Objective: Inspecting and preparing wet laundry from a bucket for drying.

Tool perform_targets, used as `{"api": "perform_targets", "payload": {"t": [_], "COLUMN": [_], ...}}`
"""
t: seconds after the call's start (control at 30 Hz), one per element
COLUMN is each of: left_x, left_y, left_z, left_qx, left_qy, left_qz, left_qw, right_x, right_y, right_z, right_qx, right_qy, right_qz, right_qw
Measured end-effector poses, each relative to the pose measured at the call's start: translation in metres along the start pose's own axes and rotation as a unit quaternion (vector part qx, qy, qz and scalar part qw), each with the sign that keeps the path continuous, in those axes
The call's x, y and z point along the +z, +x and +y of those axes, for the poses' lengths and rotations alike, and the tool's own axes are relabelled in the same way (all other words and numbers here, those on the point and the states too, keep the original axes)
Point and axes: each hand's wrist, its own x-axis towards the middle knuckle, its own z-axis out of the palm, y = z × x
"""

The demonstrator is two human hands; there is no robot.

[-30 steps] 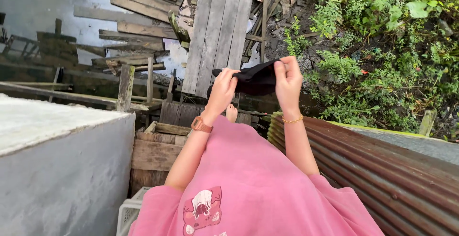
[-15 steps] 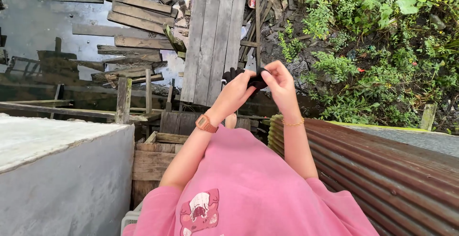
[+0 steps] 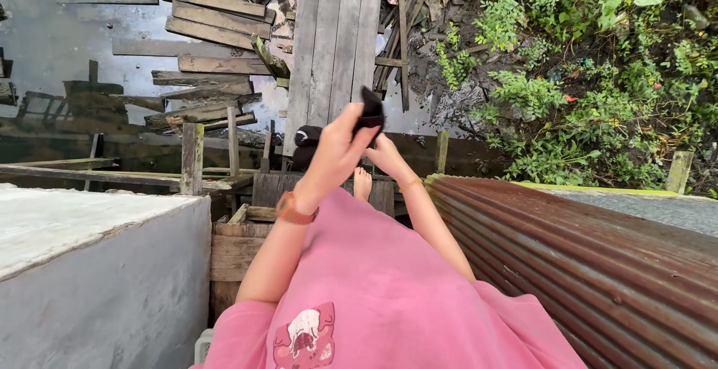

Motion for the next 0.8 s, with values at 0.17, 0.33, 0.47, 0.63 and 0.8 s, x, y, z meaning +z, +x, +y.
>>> {"api": "perform_targets", "payload": {"t": [0.17,0.33,0.47,0.63,0.8], "left_x": [-0.051,-0.114,-0.142,-0.139,-0.126], "left_y": [-0.017,-0.039,-0.051,-0.058,-0.074], "left_z": [0.017,-0.034,-0.079,-0.114,-0.19], "left_qx": [-0.077,-0.068,-0.108,-0.144,-0.245], "left_qy": [-0.03,0.079,0.079,-0.023,0.155], "left_qz": [0.075,0.248,0.276,0.301,0.235], "left_qw": [0.994,0.963,0.952,0.942,0.928], "right_x": [0.009,-0.022,-0.043,-0.053,-0.05], "right_y": [0.018,0.031,0.02,0.016,0.012], "right_z": [0.014,0.056,-0.01,-0.079,-0.107], "right_qx": [-0.039,-0.025,0.07,0.072,0.074], "right_qy": [-0.077,0.076,0.206,0.362,0.37], "right_qz": [-0.005,0.073,0.1,0.105,0.081], "right_qw": [0.996,0.994,0.971,0.924,0.923]}}
